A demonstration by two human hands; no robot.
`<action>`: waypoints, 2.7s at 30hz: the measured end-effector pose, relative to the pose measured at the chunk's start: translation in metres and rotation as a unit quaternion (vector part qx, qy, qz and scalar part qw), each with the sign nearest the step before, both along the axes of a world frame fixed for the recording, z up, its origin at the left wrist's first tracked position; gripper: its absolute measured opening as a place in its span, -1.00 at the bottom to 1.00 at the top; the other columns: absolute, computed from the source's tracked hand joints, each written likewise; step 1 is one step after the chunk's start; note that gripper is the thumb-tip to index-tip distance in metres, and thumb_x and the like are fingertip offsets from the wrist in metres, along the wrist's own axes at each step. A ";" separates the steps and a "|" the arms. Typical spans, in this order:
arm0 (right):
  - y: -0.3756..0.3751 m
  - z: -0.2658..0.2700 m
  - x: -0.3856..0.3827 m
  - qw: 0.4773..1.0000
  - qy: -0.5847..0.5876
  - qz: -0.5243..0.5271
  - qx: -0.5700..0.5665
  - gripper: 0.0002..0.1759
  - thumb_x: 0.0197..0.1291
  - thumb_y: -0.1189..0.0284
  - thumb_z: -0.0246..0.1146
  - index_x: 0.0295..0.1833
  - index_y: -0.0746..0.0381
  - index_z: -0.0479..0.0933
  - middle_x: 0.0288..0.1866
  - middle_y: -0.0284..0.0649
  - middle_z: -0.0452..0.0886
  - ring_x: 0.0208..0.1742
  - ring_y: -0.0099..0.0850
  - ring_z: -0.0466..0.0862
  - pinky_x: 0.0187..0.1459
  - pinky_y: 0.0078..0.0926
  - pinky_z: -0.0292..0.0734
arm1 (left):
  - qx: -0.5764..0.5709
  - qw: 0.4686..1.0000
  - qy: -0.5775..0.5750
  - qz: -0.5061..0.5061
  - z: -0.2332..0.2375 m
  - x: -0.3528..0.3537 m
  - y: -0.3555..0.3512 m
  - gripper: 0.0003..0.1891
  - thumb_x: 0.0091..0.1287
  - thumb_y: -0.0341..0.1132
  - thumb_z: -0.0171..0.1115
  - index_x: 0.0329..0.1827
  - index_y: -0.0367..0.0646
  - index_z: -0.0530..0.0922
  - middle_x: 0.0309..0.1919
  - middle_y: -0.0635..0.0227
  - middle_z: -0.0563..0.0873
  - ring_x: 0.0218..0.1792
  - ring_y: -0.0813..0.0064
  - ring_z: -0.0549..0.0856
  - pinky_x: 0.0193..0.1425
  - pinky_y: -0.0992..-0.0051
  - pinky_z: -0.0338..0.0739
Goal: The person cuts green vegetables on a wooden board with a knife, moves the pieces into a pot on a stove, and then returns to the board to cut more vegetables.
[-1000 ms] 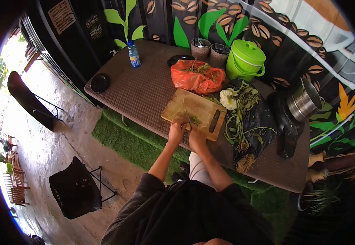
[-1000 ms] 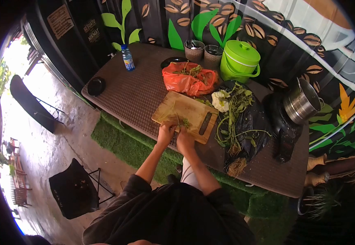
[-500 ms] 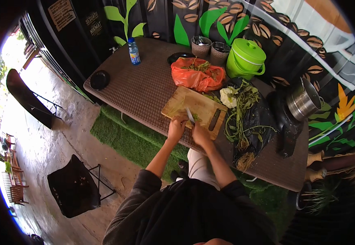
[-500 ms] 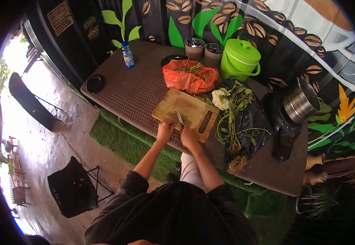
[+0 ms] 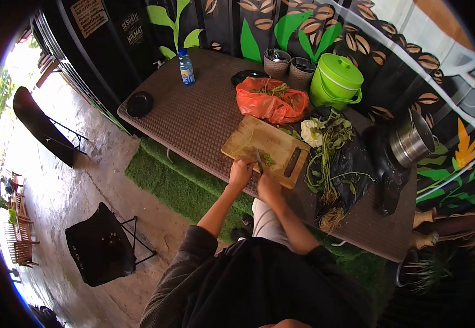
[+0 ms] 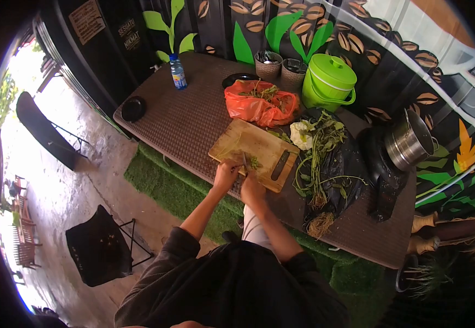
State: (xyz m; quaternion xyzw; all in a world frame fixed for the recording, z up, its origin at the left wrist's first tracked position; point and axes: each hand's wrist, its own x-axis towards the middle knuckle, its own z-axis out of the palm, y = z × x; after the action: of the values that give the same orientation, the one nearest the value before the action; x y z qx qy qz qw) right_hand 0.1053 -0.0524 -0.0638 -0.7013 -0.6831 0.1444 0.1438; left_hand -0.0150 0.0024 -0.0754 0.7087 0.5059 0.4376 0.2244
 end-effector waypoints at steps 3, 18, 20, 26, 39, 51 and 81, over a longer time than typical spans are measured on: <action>-0.002 -0.008 -0.012 0.997 0.034 -0.061 0.022 -0.66 0.37 0.27 -0.01 0.02 0.35 0.32 -0.48 0.03 0.64 -0.42 0.03 0.67 -0.38 0.03 0.57 | -0.002 1.000 -0.006 0.004 -0.002 0.000 -0.002 -0.86 0.15 -0.48 0.25 -0.27 -0.33 0.68 -0.32 0.00 0.66 -0.16 0.02 0.61 -0.06 0.20 0.52; 0.024 0.028 0.009 0.993 0.045 0.022 -0.103 -0.65 0.41 0.29 -0.06 -0.01 0.42 0.34 -0.58 0.00 0.58 -0.51 0.05 0.62 -0.48 0.01 0.48 | -0.064 0.997 0.009 0.035 0.010 -0.001 0.005 -0.89 0.17 -0.52 0.24 -0.26 -0.34 0.62 -0.34 0.06 0.68 -0.27 0.13 0.69 -0.19 0.23 0.58; 0.015 0.040 0.003 0.992 0.049 0.010 -0.114 -0.66 0.41 0.29 -0.05 -0.03 0.41 0.35 -0.56 0.01 0.59 -0.47 0.06 0.63 -0.44 0.02 0.49 | -0.074 0.997 0.023 0.028 0.002 -0.003 0.011 -0.89 0.16 -0.52 0.25 -0.27 -0.35 0.62 -0.35 0.05 0.68 -0.28 0.14 0.70 -0.21 0.25 0.59; 0.006 0.012 -0.022 0.993 0.092 -0.070 -0.033 -0.68 0.39 0.30 -0.04 0.00 0.38 0.29 -0.38 0.14 0.60 -0.34 0.11 0.64 -0.30 0.07 0.52 | -0.112 0.993 0.006 0.033 0.010 0.001 0.008 -0.91 0.08 -0.53 0.28 -0.35 -0.36 0.60 -0.37 -0.07 0.66 -0.34 -0.05 0.65 -0.30 0.20 0.52; 0.022 0.023 -0.007 0.994 0.074 0.000 -0.080 -0.59 0.37 0.29 0.01 0.12 0.41 0.24 -0.43 0.14 0.62 -0.39 0.09 0.65 -0.42 0.05 0.54 | 0.007 0.998 0.058 0.000 0.003 -0.005 -0.002 -0.88 0.17 -0.51 0.25 -0.27 -0.39 0.63 -0.30 0.05 0.65 -0.16 0.10 0.63 -0.08 0.23 0.53; 0.014 -0.007 -0.013 0.998 0.014 -0.056 0.013 -0.54 0.33 0.28 0.09 0.15 0.41 0.27 -0.57 -0.08 0.59 -0.64 -0.18 0.61 -0.62 -0.27 0.53 | -0.002 0.998 0.047 -0.035 0.009 -0.006 -0.001 -0.83 0.15 -0.50 0.22 -0.22 -0.36 0.65 -0.29 0.05 0.67 -0.23 0.05 0.65 -0.09 0.24 0.55; 0.023 -0.004 0.013 0.996 -0.006 0.016 -0.085 -0.63 0.38 0.31 0.02 0.07 0.42 0.30 -0.52 -0.02 0.57 -0.56 -0.03 0.60 -0.61 -0.10 0.49 | 0.016 0.994 0.022 -0.110 0.001 0.001 0.007 -0.77 0.24 -0.55 0.19 -0.04 -0.28 0.47 -0.31 0.12 0.66 -0.27 0.15 0.69 -0.23 0.30 0.59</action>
State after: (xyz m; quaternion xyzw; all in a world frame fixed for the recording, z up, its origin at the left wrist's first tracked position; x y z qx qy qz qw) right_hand 0.1182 -0.0291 -0.0679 -0.7008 -0.6804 0.2001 0.0767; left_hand -0.0144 0.0091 -0.0745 0.7727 0.4228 0.4028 0.2487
